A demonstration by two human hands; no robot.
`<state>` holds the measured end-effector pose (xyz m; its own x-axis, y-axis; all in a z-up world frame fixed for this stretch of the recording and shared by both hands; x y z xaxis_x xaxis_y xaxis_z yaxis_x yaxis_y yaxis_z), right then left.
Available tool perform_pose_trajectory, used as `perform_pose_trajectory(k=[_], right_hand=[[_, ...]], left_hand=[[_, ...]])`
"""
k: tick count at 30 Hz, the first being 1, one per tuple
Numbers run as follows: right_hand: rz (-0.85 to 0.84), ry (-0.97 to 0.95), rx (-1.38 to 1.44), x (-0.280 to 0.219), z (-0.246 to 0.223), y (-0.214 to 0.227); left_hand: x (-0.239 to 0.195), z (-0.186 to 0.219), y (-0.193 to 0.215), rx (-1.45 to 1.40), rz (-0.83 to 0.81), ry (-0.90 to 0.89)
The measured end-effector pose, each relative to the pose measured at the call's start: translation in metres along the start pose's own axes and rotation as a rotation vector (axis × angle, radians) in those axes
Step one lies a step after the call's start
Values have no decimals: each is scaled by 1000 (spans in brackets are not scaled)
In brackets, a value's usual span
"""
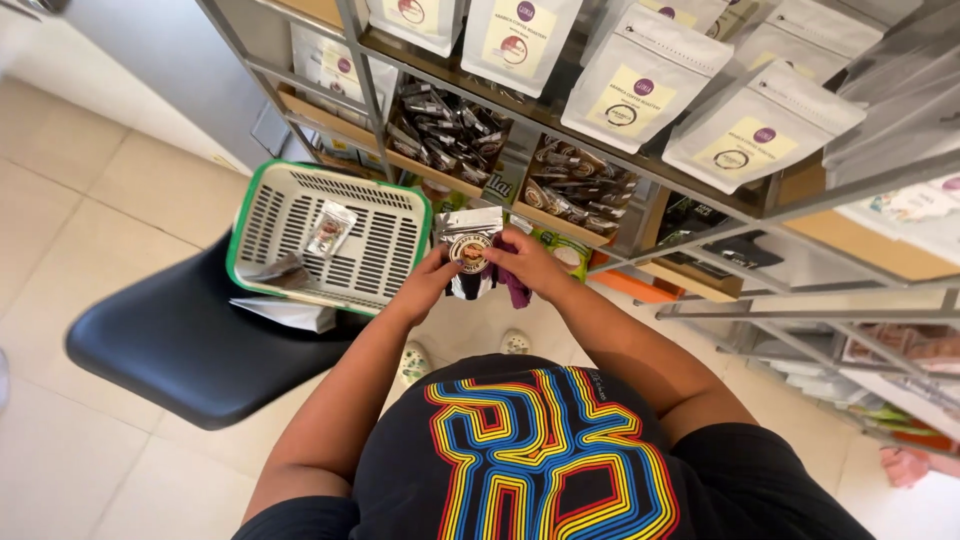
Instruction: The person wipes individual small coffee pouches with a purple cloth and places them into a green shopping basket.
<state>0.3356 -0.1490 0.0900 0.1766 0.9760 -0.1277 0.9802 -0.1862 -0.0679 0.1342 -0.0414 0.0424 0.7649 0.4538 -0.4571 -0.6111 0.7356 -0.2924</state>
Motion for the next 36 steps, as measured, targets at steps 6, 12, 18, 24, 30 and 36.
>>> perform_pose_trajectory(k=[6,12,18,24,30,36], right_hand=[[-30,-111,-21,-8,12,55],[-58,-149,112,-4,49,86],[21,-269,376,6,54,81],[-39,-214,276,20,79,59],[-55,-199,203,42,56,12],[32,-198,209,59,71,-42]], left_hand=[[34,-25,-52,-73,47,22],[58,-65,-85,-259,188,11],[71,-77,-73,-321,295,15],[67,-71,-45,-88,297,-54],[46,-55,5,112,322,-30],[17,-32,55,336,317,-14]])
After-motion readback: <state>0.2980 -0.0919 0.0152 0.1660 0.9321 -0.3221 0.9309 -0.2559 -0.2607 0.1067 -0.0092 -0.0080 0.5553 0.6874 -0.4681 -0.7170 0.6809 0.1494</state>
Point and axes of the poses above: each hand's wrist, its own x-axis towards the middle knuckle, its own y-axis out of the back of the hand, z = x × y, the point moved 1 cm from there along x, towards the middle knuckle, and after that the axes turned 8 degrees about y, right-handed, at the moved point
